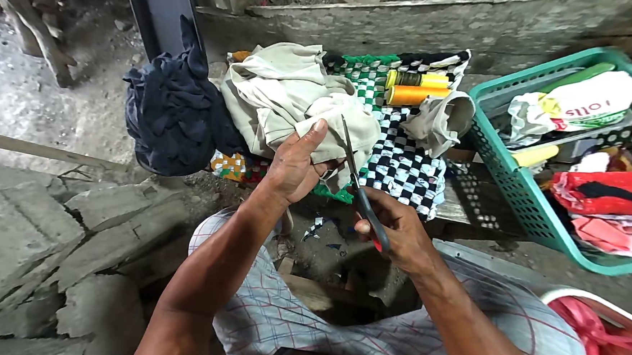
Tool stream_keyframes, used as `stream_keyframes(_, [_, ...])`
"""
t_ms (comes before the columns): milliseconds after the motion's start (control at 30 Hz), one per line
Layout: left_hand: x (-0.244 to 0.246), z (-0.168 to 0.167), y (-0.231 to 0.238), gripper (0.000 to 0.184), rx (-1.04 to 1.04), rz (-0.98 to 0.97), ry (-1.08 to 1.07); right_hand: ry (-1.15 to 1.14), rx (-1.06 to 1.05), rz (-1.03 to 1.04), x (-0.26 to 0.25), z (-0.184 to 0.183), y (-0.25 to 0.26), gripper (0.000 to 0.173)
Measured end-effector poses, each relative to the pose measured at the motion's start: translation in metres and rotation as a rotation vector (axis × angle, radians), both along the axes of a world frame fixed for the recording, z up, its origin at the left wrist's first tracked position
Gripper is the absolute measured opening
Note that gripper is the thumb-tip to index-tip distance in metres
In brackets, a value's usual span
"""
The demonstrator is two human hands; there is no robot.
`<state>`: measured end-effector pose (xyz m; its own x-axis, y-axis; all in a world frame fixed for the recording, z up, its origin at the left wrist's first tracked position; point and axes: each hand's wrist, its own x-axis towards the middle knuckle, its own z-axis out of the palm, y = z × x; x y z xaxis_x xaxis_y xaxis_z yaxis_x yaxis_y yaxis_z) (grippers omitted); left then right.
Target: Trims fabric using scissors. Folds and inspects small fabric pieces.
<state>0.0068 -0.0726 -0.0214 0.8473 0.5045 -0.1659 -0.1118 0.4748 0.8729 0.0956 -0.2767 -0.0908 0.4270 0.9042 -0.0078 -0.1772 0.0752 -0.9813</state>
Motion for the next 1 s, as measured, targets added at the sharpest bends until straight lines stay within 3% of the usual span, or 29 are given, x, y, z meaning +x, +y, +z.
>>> stream_keyframes(133, [0.003, -0.029, 0.018, 0.037, 0.036, -0.043, -0.17, -0.012, 0.006, -0.007, -0.001, -0.002, 0.0, 0.066])
stream_keyframes(333, [0.006, 0.001, 0.002, 0.03, -0.059, -0.011, -0.066, 0.042, 0.05, 0.024, -0.001, 0.0, 0.001, 0.069])
stream_keyframes(1000, [0.005, 0.003, 0.012, 0.036, -0.047, 0.015, -0.078, 0.073, 0.066, 0.002, -0.001, 0.0, 0.0, 0.063])
